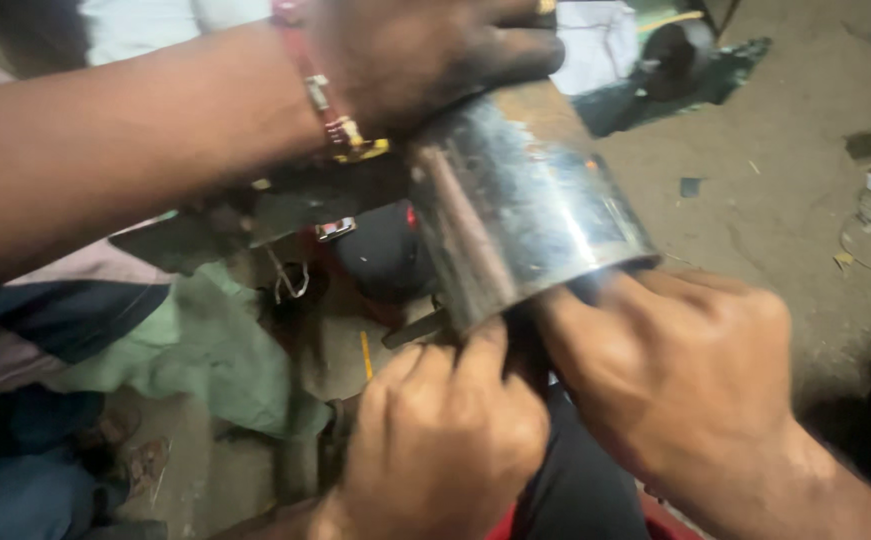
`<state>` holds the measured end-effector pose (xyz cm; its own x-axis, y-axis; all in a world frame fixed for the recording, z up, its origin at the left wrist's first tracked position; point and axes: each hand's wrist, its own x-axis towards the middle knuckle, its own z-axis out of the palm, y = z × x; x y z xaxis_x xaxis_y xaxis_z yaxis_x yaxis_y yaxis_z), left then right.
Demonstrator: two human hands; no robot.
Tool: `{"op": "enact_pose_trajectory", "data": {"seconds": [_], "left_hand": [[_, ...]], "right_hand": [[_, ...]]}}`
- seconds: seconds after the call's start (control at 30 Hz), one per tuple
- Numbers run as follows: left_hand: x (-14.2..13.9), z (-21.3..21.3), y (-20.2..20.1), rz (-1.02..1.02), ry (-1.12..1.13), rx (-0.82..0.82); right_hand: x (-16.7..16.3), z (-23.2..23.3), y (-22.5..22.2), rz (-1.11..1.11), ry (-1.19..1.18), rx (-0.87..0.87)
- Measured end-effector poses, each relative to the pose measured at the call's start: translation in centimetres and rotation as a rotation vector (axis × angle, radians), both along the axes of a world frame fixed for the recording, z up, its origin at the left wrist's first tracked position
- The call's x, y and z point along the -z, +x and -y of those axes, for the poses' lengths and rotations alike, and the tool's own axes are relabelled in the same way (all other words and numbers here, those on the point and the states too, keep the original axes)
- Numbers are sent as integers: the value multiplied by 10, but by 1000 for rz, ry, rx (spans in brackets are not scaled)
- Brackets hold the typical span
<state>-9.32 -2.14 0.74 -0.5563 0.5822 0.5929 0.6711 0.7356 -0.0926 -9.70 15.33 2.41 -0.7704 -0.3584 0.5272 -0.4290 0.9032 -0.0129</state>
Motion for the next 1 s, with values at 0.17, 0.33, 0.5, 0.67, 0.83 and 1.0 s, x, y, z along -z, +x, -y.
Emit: {"op": "enact_pose_trajectory", "data": {"seconds": [0.17, 0.33, 0.5, 0.67, 0.83, 1.0], "left_hand": [[-1, -5, 3, 66, 1, -24], [-2, -5, 3, 91, 25, 3], [-4, 0, 3, 60, -13, 27], [-4, 4, 0, 39, -12, 96], [-6, 10, 9, -18, 12, 176], [-2, 11, 10, 34, 48, 309]], "right_hand": [[-15, 2, -5, 456, 207, 180], [-29, 10, -9, 665, 312, 218], [-30, 15, -7, 601, 305, 230], [-25, 14, -3, 592, 254, 218], [-22, 11, -3, 632, 279, 232], [-18, 5, -1, 625, 188, 223]]}}
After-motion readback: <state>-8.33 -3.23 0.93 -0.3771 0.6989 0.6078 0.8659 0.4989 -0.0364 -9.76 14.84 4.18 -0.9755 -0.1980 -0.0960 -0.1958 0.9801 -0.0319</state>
